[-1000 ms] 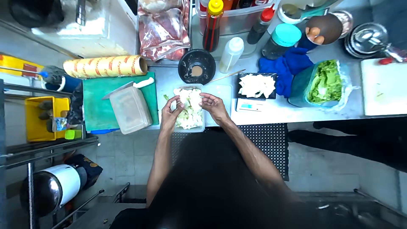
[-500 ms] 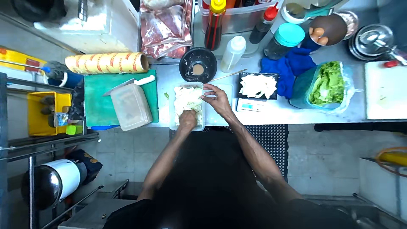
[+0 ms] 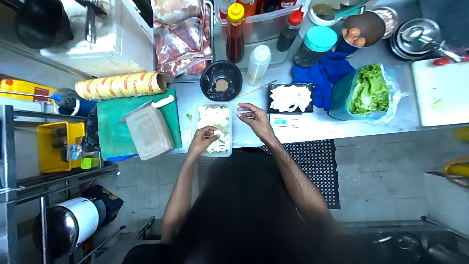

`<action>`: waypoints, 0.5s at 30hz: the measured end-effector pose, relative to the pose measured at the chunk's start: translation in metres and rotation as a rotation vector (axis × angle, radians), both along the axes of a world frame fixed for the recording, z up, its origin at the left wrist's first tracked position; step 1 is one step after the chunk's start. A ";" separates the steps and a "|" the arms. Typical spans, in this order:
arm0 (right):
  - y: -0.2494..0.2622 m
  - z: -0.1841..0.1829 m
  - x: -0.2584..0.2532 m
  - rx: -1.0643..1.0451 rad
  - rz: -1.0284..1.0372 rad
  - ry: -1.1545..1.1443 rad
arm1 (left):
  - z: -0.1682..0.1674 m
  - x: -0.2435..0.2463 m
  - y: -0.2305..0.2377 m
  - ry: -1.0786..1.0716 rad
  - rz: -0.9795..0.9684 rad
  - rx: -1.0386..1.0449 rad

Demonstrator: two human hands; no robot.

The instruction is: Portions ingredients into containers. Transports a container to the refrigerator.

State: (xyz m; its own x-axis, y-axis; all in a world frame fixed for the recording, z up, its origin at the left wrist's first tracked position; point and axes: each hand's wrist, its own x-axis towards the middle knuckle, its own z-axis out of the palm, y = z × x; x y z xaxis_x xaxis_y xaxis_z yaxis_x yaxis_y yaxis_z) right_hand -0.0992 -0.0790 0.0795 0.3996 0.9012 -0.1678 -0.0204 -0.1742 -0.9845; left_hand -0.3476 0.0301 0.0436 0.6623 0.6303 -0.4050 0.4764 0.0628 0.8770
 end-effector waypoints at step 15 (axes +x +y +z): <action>-0.021 0.010 -0.041 -0.075 0.111 0.383 | 0.024 0.032 -0.035 -0.441 0.341 -0.363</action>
